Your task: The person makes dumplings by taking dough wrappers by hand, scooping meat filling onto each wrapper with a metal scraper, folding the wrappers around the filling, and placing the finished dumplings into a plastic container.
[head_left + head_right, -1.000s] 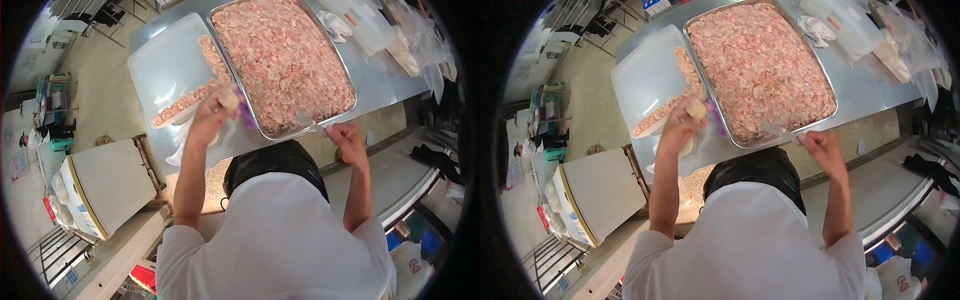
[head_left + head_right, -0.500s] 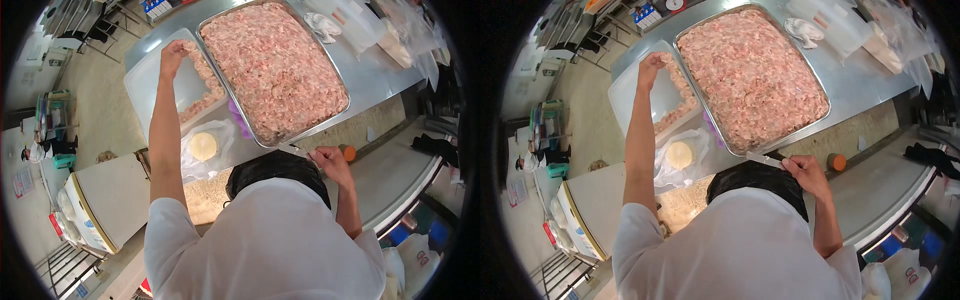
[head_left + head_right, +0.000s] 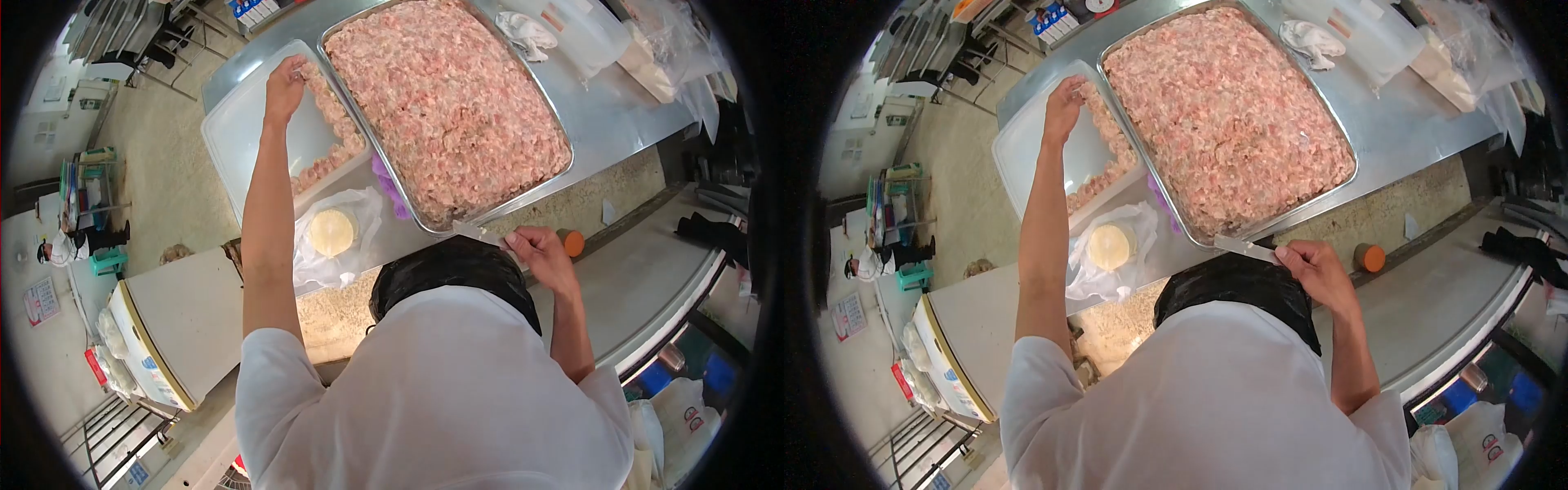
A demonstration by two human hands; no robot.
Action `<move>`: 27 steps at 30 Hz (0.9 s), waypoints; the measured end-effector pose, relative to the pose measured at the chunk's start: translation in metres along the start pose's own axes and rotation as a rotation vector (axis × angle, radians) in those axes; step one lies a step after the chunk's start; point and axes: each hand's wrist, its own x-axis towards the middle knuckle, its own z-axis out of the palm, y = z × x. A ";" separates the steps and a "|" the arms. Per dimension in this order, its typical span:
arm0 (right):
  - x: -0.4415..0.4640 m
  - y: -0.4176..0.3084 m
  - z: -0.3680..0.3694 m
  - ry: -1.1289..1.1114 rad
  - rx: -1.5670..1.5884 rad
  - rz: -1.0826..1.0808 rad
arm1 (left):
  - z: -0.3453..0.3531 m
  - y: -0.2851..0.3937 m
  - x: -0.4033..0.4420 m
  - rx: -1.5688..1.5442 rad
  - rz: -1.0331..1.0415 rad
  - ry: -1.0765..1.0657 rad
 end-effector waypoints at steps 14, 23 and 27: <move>-0.003 -0.004 0.020 -0.025 0.051 -0.275 | -0.014 0.093 -0.206 0.379 -0.009 0.183; 0.027 -0.036 0.054 -0.305 -0.131 -0.109 | 0.022 0.088 -0.320 0.446 -0.177 0.037; 0.040 -0.044 0.095 -0.354 -0.096 -0.182 | 0.011 0.067 -0.328 0.233 -0.106 0.097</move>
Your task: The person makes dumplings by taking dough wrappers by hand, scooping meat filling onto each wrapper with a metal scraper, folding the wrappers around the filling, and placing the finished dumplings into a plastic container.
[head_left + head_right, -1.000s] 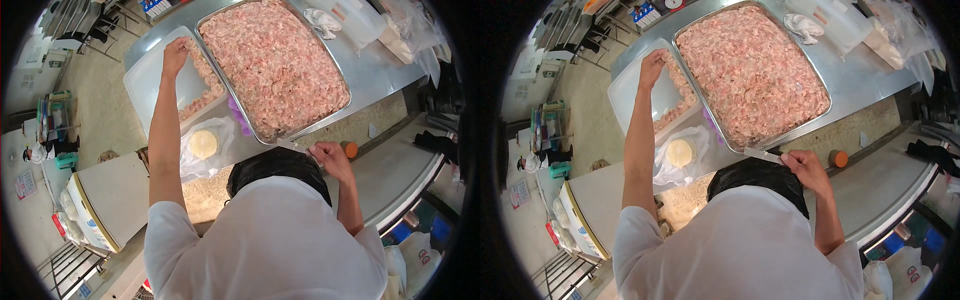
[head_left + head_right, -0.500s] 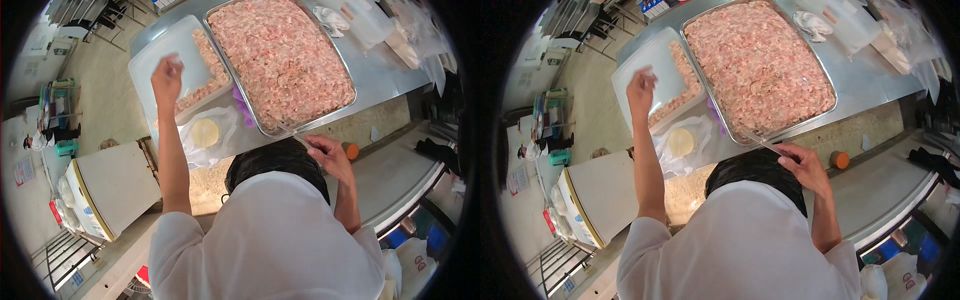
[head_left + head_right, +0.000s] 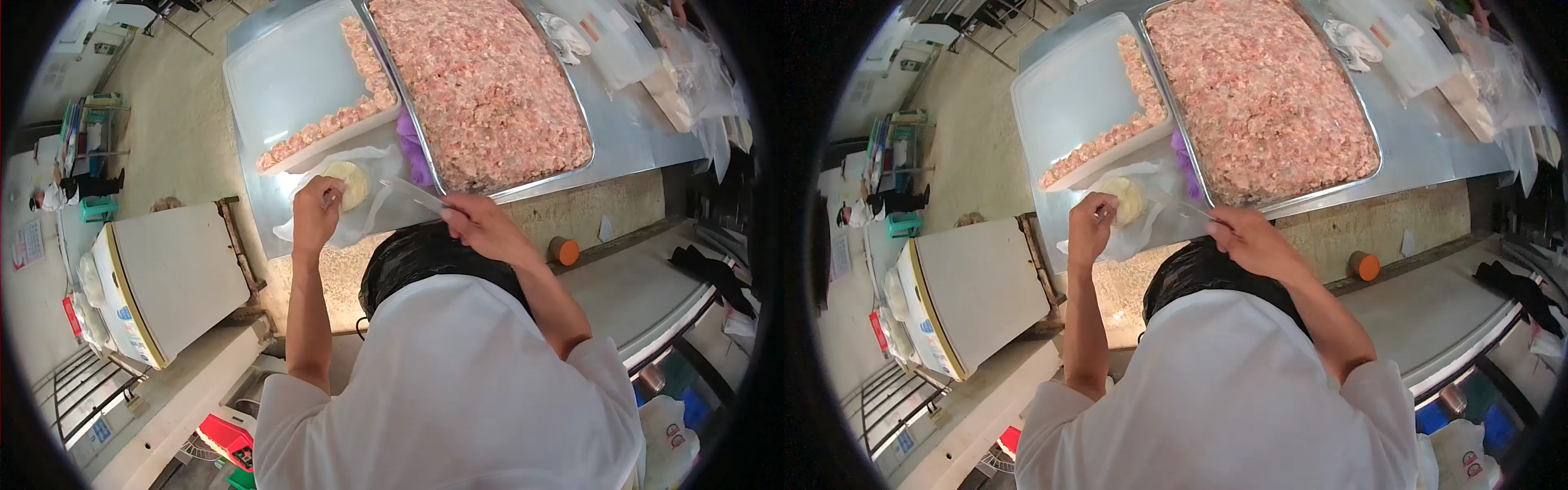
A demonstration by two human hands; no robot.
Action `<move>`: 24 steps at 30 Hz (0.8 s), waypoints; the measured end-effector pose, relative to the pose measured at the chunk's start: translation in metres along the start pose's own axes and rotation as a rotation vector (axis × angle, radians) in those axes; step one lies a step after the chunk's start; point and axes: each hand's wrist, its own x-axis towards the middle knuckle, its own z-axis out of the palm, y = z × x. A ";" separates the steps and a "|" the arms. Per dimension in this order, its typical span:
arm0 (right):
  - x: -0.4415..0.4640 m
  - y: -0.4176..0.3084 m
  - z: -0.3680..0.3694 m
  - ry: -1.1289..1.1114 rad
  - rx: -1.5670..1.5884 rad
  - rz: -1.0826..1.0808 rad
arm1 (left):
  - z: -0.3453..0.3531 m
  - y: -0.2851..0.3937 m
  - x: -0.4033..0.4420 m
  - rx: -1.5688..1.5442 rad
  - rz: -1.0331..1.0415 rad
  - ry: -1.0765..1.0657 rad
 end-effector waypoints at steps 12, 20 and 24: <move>0.061 0.016 0.071 0.128 0.052 -0.044 | 0.011 0.015 -0.004 0.128 -0.044 0.039; 0.104 0.013 0.112 0.262 0.169 -0.256 | 0.004 -0.005 -0.007 -0.126 -0.031 0.004; 0.121 0.008 0.115 0.240 0.061 -0.057 | 0.001 -0.001 -0.009 -0.138 -0.031 0.025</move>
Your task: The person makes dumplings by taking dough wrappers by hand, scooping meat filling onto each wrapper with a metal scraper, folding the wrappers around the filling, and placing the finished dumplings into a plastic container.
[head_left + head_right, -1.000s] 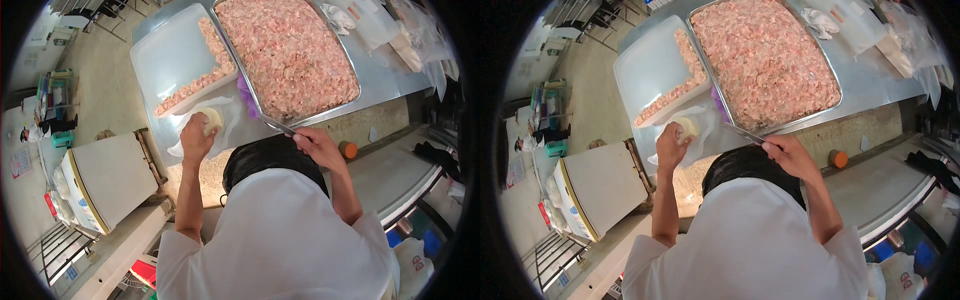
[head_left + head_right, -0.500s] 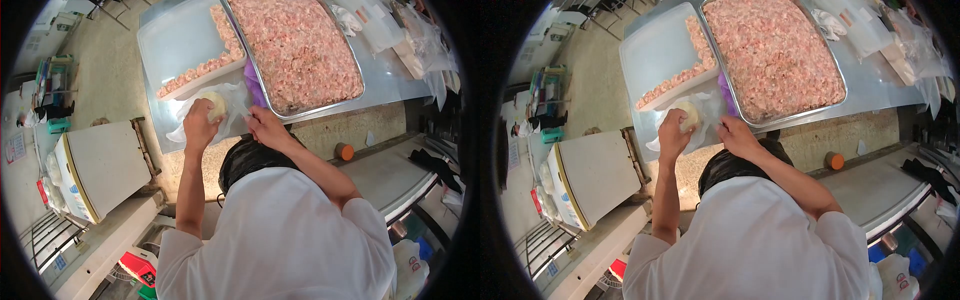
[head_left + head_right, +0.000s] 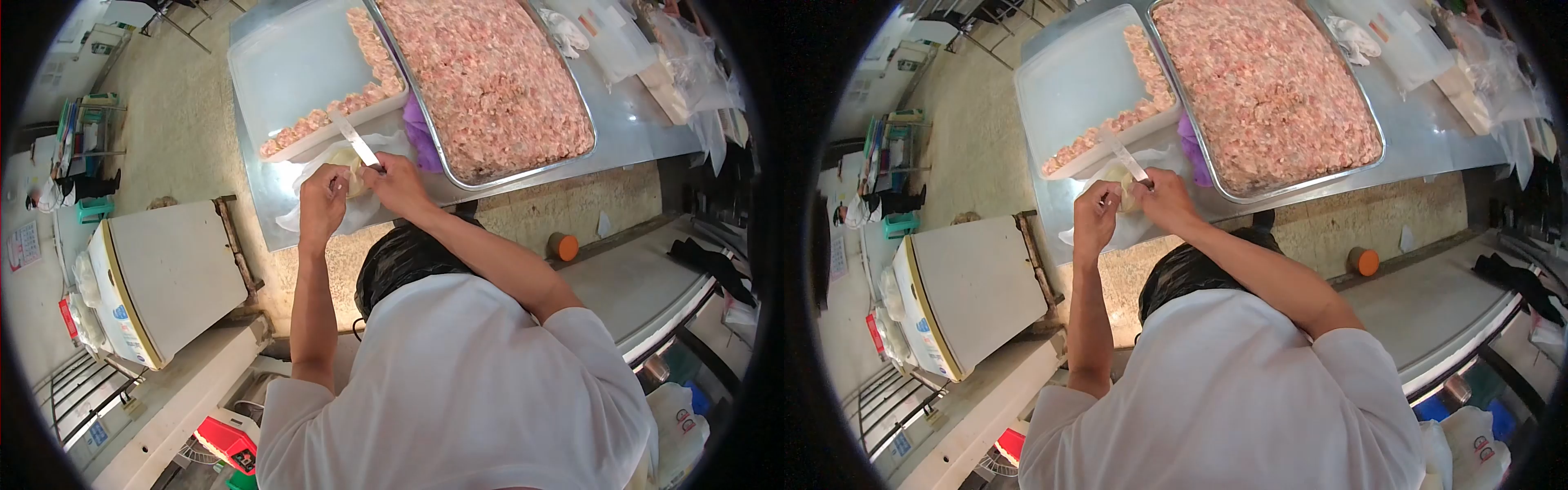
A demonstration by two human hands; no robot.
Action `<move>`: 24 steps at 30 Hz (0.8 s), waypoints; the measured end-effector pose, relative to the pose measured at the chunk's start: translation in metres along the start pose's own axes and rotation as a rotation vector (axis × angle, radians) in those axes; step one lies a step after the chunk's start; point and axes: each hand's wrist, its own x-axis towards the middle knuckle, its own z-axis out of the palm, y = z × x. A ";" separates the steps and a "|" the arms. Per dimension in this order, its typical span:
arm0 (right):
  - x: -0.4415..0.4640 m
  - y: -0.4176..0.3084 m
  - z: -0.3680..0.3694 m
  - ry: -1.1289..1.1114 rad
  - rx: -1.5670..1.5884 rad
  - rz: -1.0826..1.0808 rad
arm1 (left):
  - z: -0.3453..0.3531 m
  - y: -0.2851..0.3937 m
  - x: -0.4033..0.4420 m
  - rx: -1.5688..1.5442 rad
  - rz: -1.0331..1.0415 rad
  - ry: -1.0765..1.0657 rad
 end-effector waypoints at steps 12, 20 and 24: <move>0.002 0.015 0.010 -0.030 0.060 -0.049 | 0.000 -0.003 0.003 0.005 -0.043 0.071; -0.002 -0.006 0.004 -0.138 0.074 -0.062 | -0.002 0.000 0.003 -0.027 -0.077 -0.022; 0.002 0.006 0.011 -0.087 0.213 -0.112 | -0.005 -0.006 0.004 -0.028 -0.104 0.037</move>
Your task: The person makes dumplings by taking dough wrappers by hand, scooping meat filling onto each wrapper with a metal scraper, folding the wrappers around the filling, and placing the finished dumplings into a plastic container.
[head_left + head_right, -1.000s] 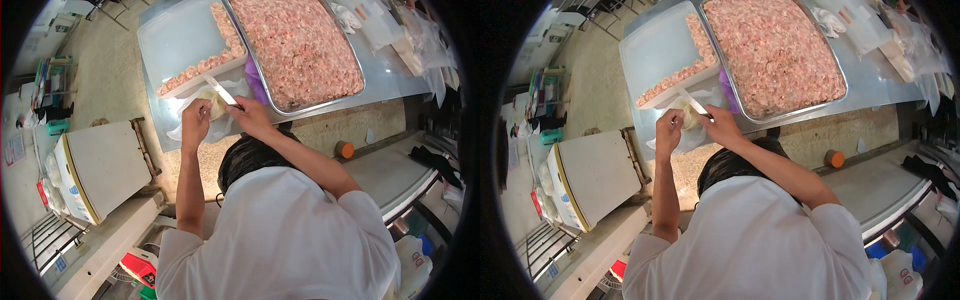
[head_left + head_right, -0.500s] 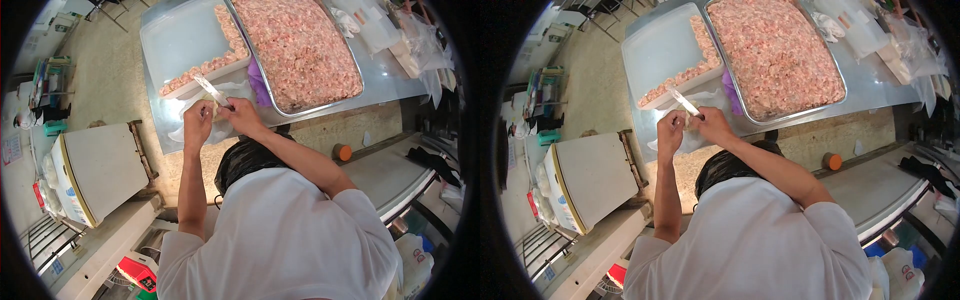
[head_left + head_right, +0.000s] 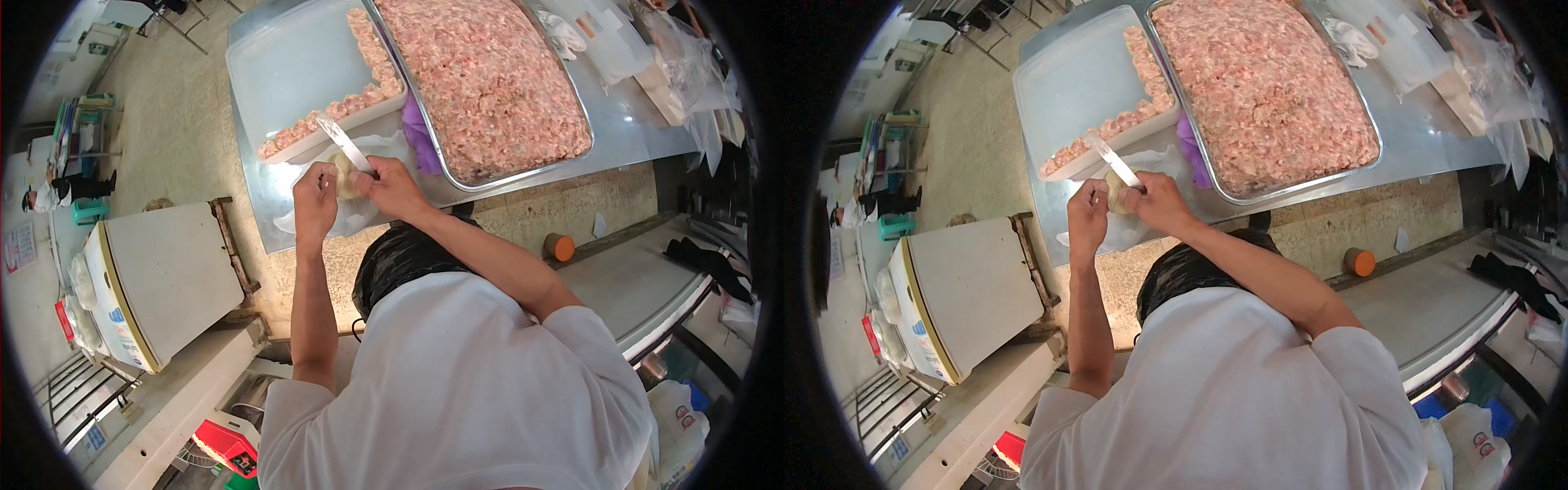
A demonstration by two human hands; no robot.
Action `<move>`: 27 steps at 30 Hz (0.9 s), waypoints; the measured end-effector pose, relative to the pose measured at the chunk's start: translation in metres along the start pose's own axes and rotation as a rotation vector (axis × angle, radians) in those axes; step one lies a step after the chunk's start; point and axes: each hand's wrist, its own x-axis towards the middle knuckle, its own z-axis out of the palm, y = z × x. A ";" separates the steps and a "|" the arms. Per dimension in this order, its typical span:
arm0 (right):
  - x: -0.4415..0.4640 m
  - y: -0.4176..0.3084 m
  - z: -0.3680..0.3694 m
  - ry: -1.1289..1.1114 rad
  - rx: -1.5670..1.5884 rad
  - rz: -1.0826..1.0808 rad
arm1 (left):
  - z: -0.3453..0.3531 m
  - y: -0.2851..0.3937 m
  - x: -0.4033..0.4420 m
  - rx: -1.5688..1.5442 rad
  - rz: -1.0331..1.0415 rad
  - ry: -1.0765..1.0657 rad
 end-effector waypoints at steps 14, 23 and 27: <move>-0.001 -0.012 -0.005 -0.010 -0.117 0.043 | 0.005 -0.004 -0.003 -0.166 -0.005 -0.011; 0.001 0.000 -0.004 0.002 0.000 0.044 | -0.009 -0.002 -0.004 -0.142 -0.026 -0.042; -0.001 0.005 -0.017 0.100 -0.294 0.086 | -0.021 -0.027 0.004 -0.535 -0.170 0.279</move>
